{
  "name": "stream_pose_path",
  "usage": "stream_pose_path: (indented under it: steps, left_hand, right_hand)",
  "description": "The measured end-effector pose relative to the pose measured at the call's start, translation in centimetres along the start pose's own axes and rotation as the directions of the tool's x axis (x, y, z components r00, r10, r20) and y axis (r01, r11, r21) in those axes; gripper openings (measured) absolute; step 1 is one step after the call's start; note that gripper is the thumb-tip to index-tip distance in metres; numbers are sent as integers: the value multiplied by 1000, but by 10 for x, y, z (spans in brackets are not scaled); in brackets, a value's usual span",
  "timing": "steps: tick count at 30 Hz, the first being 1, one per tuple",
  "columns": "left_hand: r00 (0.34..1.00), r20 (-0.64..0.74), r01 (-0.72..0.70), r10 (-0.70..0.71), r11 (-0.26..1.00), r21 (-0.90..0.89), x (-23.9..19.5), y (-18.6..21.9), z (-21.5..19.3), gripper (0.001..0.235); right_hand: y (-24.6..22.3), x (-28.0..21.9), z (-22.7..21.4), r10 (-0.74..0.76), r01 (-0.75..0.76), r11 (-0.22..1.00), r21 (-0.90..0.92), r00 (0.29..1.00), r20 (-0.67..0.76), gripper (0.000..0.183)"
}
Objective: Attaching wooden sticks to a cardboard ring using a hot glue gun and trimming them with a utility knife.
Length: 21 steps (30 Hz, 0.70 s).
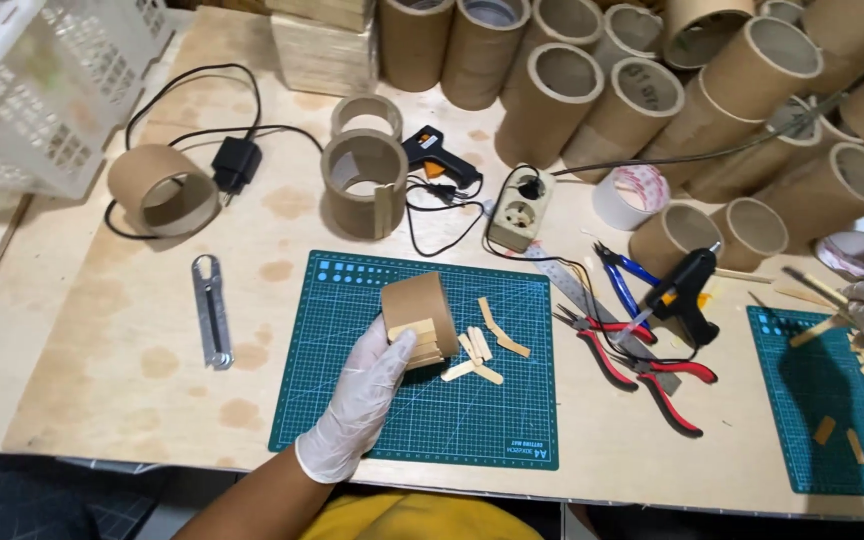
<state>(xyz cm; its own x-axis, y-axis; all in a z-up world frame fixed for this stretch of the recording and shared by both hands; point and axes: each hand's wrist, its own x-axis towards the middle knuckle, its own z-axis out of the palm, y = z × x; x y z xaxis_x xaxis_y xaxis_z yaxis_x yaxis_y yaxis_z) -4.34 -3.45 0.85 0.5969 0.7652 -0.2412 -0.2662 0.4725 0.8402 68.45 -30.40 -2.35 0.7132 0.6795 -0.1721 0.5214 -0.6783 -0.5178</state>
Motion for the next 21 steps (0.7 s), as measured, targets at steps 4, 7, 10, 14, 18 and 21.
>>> stream_pose_path:
  steps: [4,7,10,14,18,21]
  left_hand:
    - [999,1,-44,44,998,45,4,-11,-7,66]
    - [998,24,-55,54,998,18,5,-19,-9,67]
    - [997,40,-61,61,998,-7,3,-14,-6,69]
    - [996,36,-83,82,997,8,0,-5,-1,75]
    - [994,3,-111,111,993,35,4,-21,-7,60]
    - [993,40,-107,107,994,-5,5,-27,-10,56]
  right_hand:
    - [-170,-111,40,192,-237,913,332,968,161,36]
    - [-247,-202,76,51,-183,817,547,968,248,36]
    - [-313,-271,129,-150,-183,638,748,924,353,50]
    - [-350,-318,210,-354,-339,386,858,804,477,81]
    - [-371,-343,256,-310,-459,261,849,793,524,63]
    - [-364,-347,281,-307,-405,367,837,797,520,57]
